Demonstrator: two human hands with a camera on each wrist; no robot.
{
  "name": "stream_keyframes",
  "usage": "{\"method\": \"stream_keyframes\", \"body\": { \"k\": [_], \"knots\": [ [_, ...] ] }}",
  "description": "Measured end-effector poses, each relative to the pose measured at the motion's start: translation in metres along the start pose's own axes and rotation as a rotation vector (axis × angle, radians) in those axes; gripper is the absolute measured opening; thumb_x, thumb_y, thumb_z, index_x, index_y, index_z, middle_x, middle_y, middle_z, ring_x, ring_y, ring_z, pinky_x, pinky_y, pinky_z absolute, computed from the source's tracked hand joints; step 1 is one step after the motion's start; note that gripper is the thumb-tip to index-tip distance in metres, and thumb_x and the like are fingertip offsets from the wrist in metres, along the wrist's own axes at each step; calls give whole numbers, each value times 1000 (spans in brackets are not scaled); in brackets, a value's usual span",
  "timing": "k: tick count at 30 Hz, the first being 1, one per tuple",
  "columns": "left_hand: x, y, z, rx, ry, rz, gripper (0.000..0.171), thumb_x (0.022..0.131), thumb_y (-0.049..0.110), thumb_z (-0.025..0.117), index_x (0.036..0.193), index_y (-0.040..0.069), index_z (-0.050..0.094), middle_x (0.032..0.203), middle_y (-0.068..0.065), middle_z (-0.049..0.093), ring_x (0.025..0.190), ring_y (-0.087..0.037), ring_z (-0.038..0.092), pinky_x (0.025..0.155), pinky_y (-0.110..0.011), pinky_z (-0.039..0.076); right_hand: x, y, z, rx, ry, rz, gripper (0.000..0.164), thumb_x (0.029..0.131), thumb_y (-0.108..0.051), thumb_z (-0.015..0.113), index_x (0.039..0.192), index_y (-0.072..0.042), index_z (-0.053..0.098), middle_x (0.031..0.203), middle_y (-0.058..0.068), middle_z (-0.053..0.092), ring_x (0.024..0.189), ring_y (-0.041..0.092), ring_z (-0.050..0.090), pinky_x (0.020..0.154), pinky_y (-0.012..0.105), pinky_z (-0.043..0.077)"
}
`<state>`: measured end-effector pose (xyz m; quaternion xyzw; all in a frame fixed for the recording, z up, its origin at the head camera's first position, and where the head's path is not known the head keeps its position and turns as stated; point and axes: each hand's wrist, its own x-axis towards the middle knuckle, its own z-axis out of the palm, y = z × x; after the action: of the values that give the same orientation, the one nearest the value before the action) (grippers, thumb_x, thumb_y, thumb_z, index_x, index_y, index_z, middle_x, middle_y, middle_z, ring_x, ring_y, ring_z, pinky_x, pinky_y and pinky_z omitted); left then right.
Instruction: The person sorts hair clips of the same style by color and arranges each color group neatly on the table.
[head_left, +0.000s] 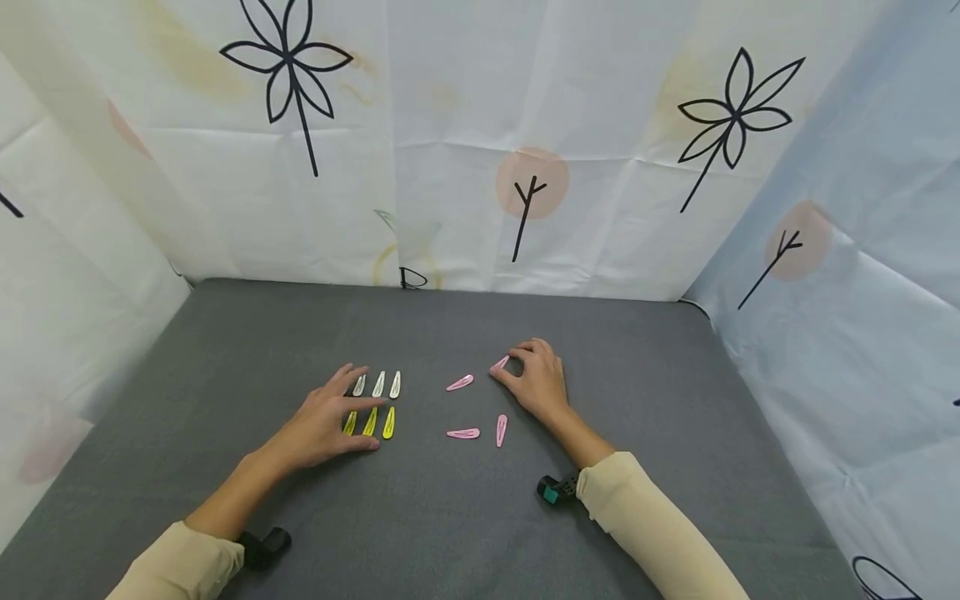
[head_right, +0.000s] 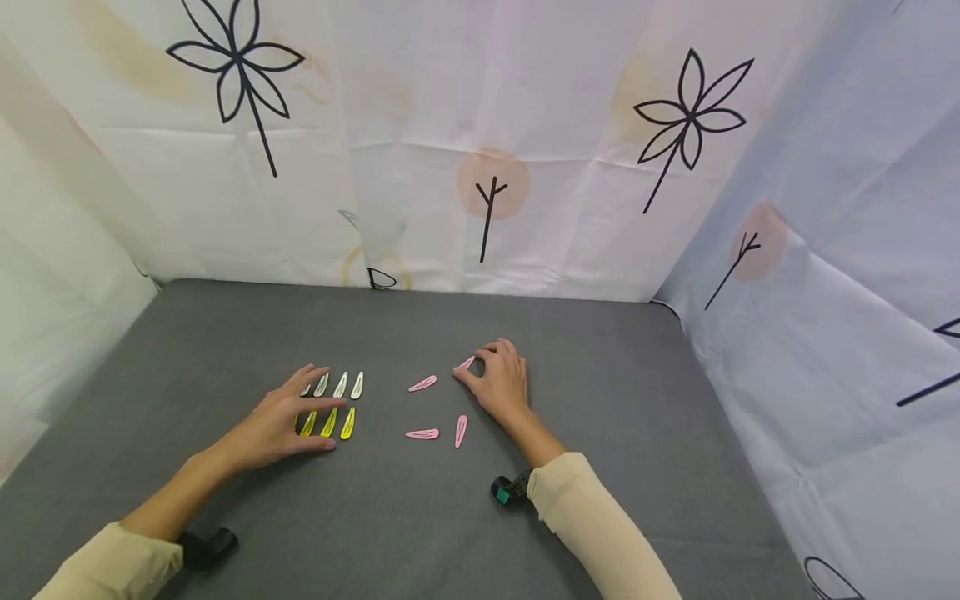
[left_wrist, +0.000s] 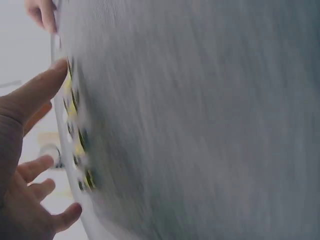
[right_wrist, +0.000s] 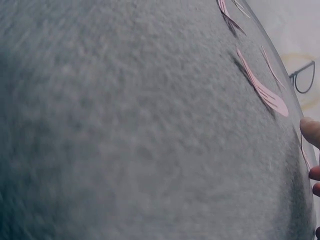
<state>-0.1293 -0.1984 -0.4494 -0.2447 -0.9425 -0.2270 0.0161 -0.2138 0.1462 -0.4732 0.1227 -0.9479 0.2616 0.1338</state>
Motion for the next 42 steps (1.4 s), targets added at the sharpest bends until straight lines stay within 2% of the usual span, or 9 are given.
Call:
{"method": "stream_keyframes", "body": {
  "k": [4,7,11,15,22,31,34,42],
  "knots": [
    [6,25,10,57,67,47,44,76,34,87,114,15,77,145,-21,48,140,-47,33,96,-71,36,0,-2,0,-14,13,1,48,82,-42,81,109,-3,75,116,12,64,127,32,48,95,53,39],
    [10,48,20,72,97,90,35,78,32,85,107,13,79,141,-20,53,138,-45,39,95,-68,39,0,-1,-1,-19,-18,-2,48,83,-41,80,113,-4,75,118,12,64,129,32,47,97,52,38],
    [13,73,33,51,69,122,31,81,32,83,104,11,80,140,-19,54,138,-43,40,95,-67,40,2,1,-4,-28,-80,-22,48,85,-40,78,120,-8,73,122,12,63,126,32,49,98,53,38],
    [16,88,42,44,29,113,30,84,32,79,105,11,79,142,-18,53,139,-42,39,96,-71,38,3,4,-6,-41,-107,-44,47,85,-41,78,122,-11,73,122,11,63,119,32,55,95,52,40],
    [21,95,47,35,-9,53,27,86,32,78,105,12,80,143,-17,53,140,-40,37,99,-72,34,4,5,-6,-36,-115,-64,47,85,-40,79,122,-12,73,121,12,63,117,32,56,94,52,40],
    [31,92,51,55,40,56,32,84,34,80,105,10,80,139,-19,54,138,-41,40,95,-66,41,1,7,-7,-19,-55,-102,46,84,-37,79,119,-8,74,115,12,63,111,34,56,89,51,41],
    [36,92,54,77,43,55,37,81,39,81,106,10,79,139,-19,55,137,-40,41,93,-62,42,2,6,-7,-21,-74,-83,46,84,-38,79,120,-10,74,117,12,63,112,33,56,92,52,41],
    [48,96,60,95,30,22,55,75,51,83,107,7,78,141,-16,53,138,-37,39,93,-64,43,5,8,-6,-43,-129,-25,49,86,-43,77,125,-14,72,122,10,62,118,31,54,98,52,38]
  ]
}}
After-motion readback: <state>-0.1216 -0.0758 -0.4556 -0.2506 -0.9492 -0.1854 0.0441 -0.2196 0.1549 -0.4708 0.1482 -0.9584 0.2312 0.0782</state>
